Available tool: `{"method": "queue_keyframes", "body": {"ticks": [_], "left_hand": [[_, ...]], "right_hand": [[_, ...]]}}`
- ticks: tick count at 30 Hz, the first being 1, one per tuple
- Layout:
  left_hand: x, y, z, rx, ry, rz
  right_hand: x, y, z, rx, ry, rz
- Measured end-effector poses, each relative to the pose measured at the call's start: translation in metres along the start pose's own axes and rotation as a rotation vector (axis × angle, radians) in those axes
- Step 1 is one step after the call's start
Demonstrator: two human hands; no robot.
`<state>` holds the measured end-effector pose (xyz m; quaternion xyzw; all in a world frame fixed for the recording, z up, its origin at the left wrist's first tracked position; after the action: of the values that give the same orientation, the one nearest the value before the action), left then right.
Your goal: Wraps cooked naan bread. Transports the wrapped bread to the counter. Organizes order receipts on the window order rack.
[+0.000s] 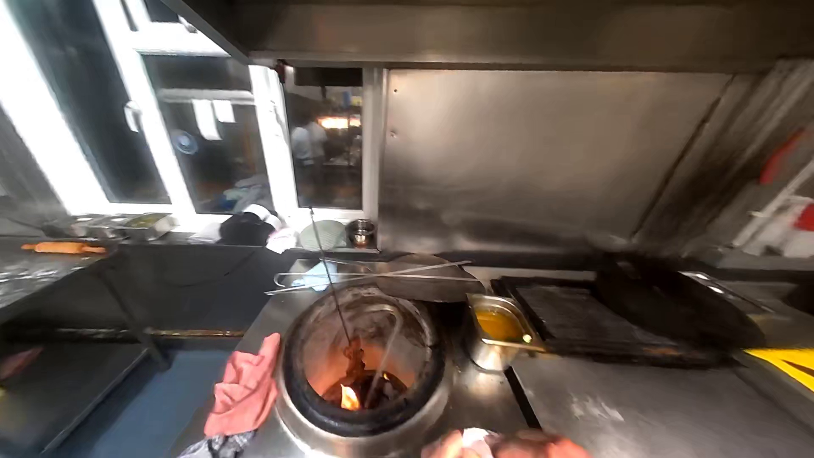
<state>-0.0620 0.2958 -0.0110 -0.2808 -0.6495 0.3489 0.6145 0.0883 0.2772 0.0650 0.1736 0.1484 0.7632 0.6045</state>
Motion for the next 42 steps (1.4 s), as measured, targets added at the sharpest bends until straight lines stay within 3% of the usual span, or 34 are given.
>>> {"method": "queue_keyframes", "body": {"ticks": [5,7,10,12,15,19,25,26,28,30,31,33,35,36,39,42], "left_hand": [[-0.003,-0.005,0.001,-0.111,0.002,0.094],[-0.002,-0.002,0.001,-0.170,0.141,0.061],[-0.002,0.002,0.008,-0.327,0.483,0.072],[-0.002,0.008,0.013,-0.369,0.611,0.104],[0.005,0.019,0.014,-0.275,0.633,0.154],[-0.004,0.027,0.009,-0.226,0.668,0.245],[-0.017,0.024,0.014,-0.115,0.492,0.450],[-0.016,0.024,0.016,-0.112,0.469,0.481],[-0.012,0.026,0.023,-0.132,0.407,0.552],[-0.009,0.029,0.036,-0.137,0.322,0.619],[-0.009,0.029,0.043,-0.160,0.270,0.649],[-0.006,0.027,0.052,-0.235,0.190,0.683],[-0.003,0.023,0.050,-0.297,0.165,0.667],[0.000,0.020,0.048,-0.312,0.157,0.655],[0.011,0.011,0.044,-0.317,0.019,0.586],[0.027,-0.008,0.044,-0.343,-0.099,0.477]], "right_hand": [[-0.010,0.000,-0.014,-0.009,-0.209,-0.006],[-0.009,-0.002,-0.013,0.043,-0.115,-0.089],[-0.006,0.001,-0.015,0.029,0.063,-0.194],[-0.005,0.004,-0.018,0.013,0.096,-0.197],[-0.003,0.007,-0.025,0.030,0.095,-0.130],[-0.003,0.000,-0.038,0.081,0.253,-0.219],[-0.011,0.008,-0.035,0.122,0.470,-0.050],[-0.016,0.005,-0.031,0.194,0.391,-0.010],[-0.030,-0.018,-0.024,0.484,-0.041,0.035],[-0.050,-0.055,-0.025,0.814,-0.461,-0.065],[-0.060,-0.069,-0.034,0.937,-0.538,-0.181],[-0.071,-0.075,-0.072,1.088,-0.347,-0.392],[-0.068,-0.057,-0.109,1.191,-0.146,-0.430],[-0.062,-0.046,-0.116,1.222,-0.142,-0.420],[-0.040,-0.027,-0.095,1.187,-0.381,-0.332],[-0.033,-0.018,-0.062,1.081,-0.577,-0.018]]}}
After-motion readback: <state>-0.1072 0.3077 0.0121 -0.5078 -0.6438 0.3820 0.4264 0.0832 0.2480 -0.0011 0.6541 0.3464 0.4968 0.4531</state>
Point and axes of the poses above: each hand's wrist, its own x-axis towards the middle knuckle, its own z-axis out of the back of the hand, y = z × x, the point moved 6 cm from there along x, towards the middle knuckle, and after that the axes turned 7 degrees about -z, right-handed, at the moved point
